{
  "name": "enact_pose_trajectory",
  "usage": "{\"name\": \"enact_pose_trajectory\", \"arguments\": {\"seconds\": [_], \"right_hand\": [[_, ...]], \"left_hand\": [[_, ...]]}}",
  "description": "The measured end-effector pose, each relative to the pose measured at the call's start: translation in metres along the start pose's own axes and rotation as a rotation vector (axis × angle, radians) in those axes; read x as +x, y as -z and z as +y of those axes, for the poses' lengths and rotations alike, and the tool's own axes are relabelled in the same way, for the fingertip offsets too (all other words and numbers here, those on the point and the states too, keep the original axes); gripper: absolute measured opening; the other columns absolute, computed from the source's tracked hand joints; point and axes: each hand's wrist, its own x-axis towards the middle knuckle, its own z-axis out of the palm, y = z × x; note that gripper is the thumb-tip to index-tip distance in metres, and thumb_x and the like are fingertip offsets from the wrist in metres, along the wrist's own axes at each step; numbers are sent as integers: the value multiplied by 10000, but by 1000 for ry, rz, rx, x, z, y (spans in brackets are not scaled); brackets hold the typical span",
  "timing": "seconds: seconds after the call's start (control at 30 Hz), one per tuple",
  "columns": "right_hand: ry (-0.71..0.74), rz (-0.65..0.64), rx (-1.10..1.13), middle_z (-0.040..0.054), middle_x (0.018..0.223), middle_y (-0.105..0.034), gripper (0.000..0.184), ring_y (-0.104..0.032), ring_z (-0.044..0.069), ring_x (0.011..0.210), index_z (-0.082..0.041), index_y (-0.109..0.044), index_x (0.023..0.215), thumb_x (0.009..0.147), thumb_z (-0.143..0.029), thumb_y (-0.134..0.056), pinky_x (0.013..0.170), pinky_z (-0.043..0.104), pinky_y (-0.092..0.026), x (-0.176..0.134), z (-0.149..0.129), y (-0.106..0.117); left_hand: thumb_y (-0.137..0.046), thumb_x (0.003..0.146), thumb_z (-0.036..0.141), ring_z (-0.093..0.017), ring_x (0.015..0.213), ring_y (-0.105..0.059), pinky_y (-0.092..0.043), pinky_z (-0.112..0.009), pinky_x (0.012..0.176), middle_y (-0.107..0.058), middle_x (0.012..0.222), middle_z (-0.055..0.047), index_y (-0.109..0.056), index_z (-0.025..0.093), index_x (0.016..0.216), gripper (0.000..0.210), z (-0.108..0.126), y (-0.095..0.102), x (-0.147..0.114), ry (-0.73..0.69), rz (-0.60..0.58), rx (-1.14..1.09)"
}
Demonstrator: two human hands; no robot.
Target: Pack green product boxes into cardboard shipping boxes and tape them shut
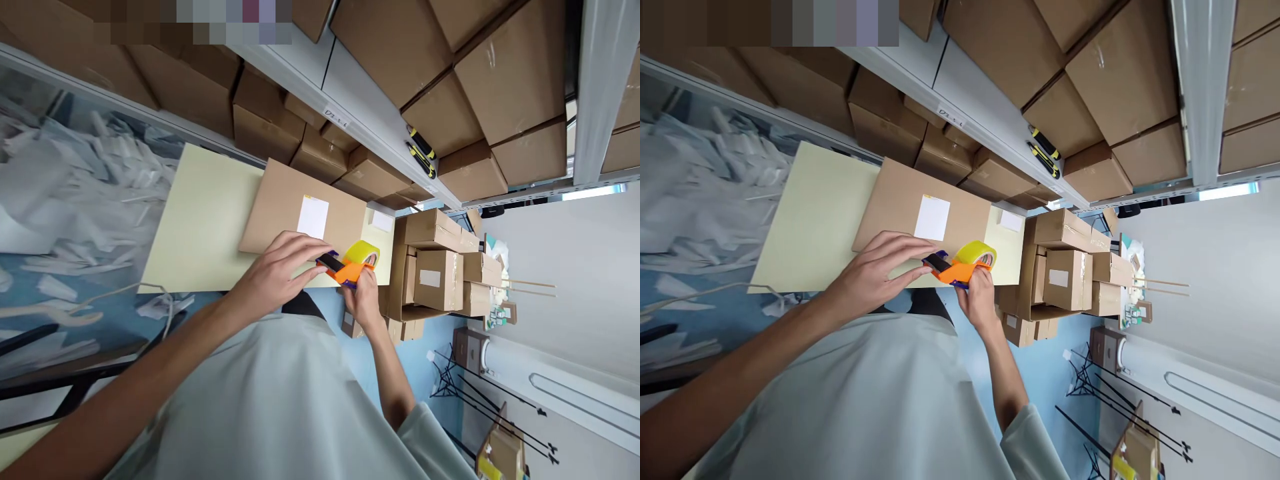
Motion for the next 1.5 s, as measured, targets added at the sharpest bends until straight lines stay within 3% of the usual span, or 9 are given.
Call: {"name": "enact_pose_trajectory", "arguments": {"seconds": [0.3, 0.7, 1.0, 1.13, 1.37, 1.5], "right_hand": [[81, -27, -116, 123, 1071, -698, 189, -633, 321, 1028, -205, -655, 1200, 1049, -155, -554, 990, 491, -520, -17, 24, 37], [338, -119, 46, 138, 1092, -730, 171, -664, 324, 1059, -205, -650, 1216, 1103, -257, -533, 1060, 533, -541, -24, 107, 51], [389, -241, 202, 136, 1080, -750, 216, -692, 317, 1054, -219, -647, 1135, 1123, -418, -564, 1112, 569, -561, -38, 153, 25], [375, -265, 234, 113, 978, -733, 194, -711, 312, 1017, -232, -623, 1053, 1095, -419, -594, 1024, 526, -608, -49, 161, 10], [241, -432, 108, 43, 839, -690, 315, -699, 258, 820, -235, -593, 961, 946, -484, -785, 808, 386, -618, -71, 171, -20], [208, -589, 53, 49, 850, -715, 452, -734, 267, 828, -219, -634, 1007, 966, -635, -808, 775, 373, -615, -75, 175, -36]], "left_hand": [[-507, 1123, 359, -282, 1194, -709, -625, -493, 1074, -834, 1204, -69, -802, 304, 1287, 342, 26, -10, -2, -38, -134, -14], [-492, 1125, 421, -273, 1089, -727, -614, -452, 1007, -830, 1107, -57, -808, 286, 1236, 362, 54, -74, -2, 105, -116, 126], [-516, 1133, 327, -249, 1046, -707, -580, -406, 987, -800, 1090, -75, -752, 230, 1193, 263, 50, -138, -21, 189, -4, 239], [-505, 1130, 308, -249, 1057, -693, -579, -407, 993, -783, 1103, -81, -724, 217, 1202, 248, 39, -161, -40, 254, 31, 236], [-532, 1061, 350, -268, 1023, -708, -597, -431, 987, -771, 1043, -66, -729, 257, 1158, 239, 10, -201, -76, 578, 51, 110], [-579, 991, 363, -265, 930, -717, -610, -435, 932, -775, 1018, -72, -740, 257, 1057, 203, -12, -223, -94, 719, 82, 38]]}}
